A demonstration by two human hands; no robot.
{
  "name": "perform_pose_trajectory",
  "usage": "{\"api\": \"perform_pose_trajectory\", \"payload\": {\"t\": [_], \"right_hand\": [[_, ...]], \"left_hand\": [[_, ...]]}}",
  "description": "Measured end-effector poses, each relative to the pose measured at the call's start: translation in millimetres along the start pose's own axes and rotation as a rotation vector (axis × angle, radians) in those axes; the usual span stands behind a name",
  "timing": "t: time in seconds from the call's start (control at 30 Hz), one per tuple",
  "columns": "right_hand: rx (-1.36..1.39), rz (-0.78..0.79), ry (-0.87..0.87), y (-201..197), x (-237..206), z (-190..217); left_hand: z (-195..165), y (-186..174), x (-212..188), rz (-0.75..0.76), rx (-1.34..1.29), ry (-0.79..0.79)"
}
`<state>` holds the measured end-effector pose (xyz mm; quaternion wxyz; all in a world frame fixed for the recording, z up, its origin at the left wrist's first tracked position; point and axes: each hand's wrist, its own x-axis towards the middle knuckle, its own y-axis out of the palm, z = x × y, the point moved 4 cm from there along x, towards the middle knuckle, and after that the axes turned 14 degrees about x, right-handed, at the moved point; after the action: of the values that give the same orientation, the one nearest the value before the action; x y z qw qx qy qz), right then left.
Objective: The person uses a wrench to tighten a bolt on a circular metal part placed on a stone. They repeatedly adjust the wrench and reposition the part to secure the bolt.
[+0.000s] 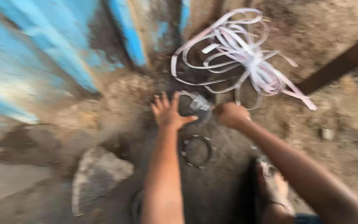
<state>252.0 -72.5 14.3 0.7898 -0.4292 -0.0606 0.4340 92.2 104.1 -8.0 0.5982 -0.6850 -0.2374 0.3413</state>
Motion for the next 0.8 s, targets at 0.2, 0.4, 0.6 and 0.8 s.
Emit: {"api": "perform_pose_trajectory", "payload": {"t": [0.2, 0.4, 0.6, 0.8], "right_hand": [[-0.065, 0.087, -0.002, -3.6, 13.9, -2.8], [0.202, -0.217, -0.138, -19.8, 15.7, -0.4], [-0.142, 0.083, -0.061, -13.7, 18.7, -22.3], [0.405, -0.150, 0.031, -13.5, 17.5, -32.2]], "left_hand": [[6.3, -0.2, -3.9, -0.031, 0.068, 0.009], [5.7, 1.9, -0.7, 0.079, 0.058, 0.023], [3.9, -1.9, -2.1, 0.029, 0.089, 0.033], [4.6, -3.4, 0.1, 0.005, 0.093, 0.009]]}}
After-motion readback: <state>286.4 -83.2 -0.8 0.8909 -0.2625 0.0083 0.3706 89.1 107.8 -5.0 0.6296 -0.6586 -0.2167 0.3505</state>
